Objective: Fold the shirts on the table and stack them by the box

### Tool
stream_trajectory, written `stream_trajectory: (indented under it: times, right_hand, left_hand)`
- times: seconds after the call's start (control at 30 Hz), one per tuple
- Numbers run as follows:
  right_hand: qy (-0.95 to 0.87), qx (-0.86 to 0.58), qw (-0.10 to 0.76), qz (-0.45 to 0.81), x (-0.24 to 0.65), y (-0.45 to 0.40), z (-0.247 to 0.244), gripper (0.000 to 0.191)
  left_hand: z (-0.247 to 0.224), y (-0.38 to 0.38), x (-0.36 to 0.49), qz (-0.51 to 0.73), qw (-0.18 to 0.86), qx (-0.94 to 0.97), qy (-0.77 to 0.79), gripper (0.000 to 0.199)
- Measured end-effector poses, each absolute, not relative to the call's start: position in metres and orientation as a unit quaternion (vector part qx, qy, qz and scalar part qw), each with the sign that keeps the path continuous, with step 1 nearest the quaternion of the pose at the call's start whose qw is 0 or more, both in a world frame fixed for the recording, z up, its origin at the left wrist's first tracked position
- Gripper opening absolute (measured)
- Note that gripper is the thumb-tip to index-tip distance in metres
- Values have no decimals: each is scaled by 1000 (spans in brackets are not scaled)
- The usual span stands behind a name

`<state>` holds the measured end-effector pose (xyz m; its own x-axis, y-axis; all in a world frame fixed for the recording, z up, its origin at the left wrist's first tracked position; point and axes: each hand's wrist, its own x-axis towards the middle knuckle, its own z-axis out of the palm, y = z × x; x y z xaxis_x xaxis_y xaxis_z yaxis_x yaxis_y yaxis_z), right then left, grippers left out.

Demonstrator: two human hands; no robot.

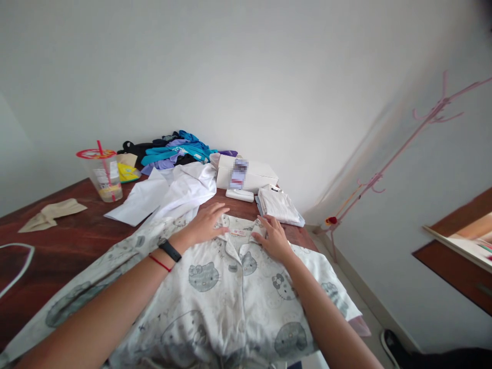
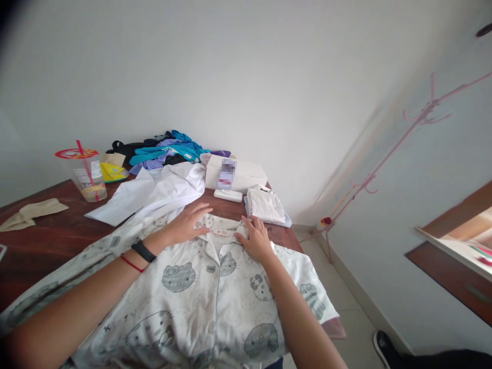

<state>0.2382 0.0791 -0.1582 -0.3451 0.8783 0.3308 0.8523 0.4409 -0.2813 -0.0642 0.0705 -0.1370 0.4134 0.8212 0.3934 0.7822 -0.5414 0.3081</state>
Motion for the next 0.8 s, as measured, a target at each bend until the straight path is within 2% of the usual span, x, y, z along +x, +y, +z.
stream_trajectory:
  times: [0.13,0.23,0.33,0.53,0.8]
  right_hand:
    - [-860,-489,126,77,227,70,-165,88]
    - [-853,-506,65,111,221,67,-167,94]
    - [-847,-516,49,120,219,66,-165,97]
    - [-852,-509,27,121,219,66,-159,88]
    - [-845,-518,16,130,212,56,-146,83]
  left_hand:
    - [-151,64,-50,142,114,859,479,101]
    - [-160,64,-45,91,130,847,508,111]
    - [-164,65,-44,85,129,842,518,117]
    - [-163,64,-42,102,105,841,521,120]
    - [-163,60,-46,122,67,852,505,107]
